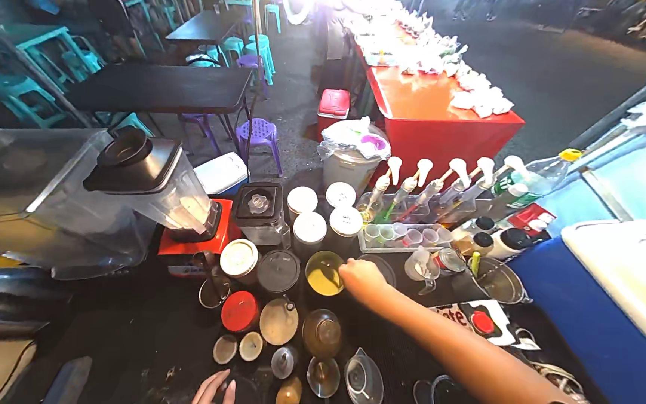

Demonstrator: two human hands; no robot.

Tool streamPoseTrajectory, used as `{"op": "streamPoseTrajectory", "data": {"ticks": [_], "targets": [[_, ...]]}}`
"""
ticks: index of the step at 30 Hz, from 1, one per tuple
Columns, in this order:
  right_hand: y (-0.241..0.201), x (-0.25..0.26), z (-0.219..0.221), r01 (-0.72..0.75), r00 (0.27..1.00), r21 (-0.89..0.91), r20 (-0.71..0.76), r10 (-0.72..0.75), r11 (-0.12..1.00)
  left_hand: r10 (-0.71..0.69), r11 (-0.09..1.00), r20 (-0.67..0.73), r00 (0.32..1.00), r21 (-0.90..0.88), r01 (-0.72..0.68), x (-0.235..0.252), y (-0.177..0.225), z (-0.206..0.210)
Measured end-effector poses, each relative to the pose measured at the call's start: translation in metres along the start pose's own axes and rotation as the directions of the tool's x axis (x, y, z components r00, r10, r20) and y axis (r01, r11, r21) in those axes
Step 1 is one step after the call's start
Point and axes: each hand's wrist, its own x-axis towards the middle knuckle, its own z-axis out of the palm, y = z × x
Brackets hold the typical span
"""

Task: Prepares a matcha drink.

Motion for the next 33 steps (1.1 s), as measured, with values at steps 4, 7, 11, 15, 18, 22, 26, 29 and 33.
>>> {"op": "streamPoseTrajectory", "data": {"ticks": [4,7,11,15,18,22,26,29,33], "targets": [[-0.016,0.023,0.012,-0.017,0.999,0.05,0.035,0.015,0.999,0.214,0.919,0.03,0.976,-0.344,-0.191,0.035,0.071,-0.006],[-0.021,0.03,0.018,0.007,0.998,0.061,0.062,-0.01,0.998,0.203,0.848,0.262,0.943,-0.529,-0.035,0.068,0.129,0.002],[-0.023,0.03,0.027,0.071,0.994,0.056,0.074,-0.075,0.996,0.057,0.896,0.602,0.797,-0.383,0.225,0.122,0.165,0.038],[-0.011,0.033,0.03,0.085,0.995,0.069,0.05,-0.088,0.994,0.046,0.996,0.607,0.794,-0.086,0.008,0.155,0.184,0.069],[0.005,0.038,0.024,0.022,0.996,0.171,-0.092,-0.006,0.985,0.117,0.993,0.588,0.8,-0.048,-0.11,0.167,0.191,0.078],[0.018,0.059,0.004,-0.166,0.98,0.245,-0.071,0.188,0.955,0.237,0.964,0.428,0.872,-0.217,-0.155,0.161,0.184,0.079],[0.013,0.062,-0.003,-0.125,0.992,0.214,0.002,0.128,0.969,0.35,0.858,0.2,0.915,-0.461,-0.228,0.141,0.173,0.06],[0.009,0.033,-0.023,-0.068,0.994,0.188,-0.077,0.084,0.98,0.231,0.703,0.092,0.969,-0.704,-0.101,0.118,0.168,0.027],[0.009,-0.04,-0.063,0.077,0.918,0.146,-0.395,-0.014,0.986,-0.114,0.317,0.224,0.968,-0.915,0.249,0.089,0.175,-0.006]]}}
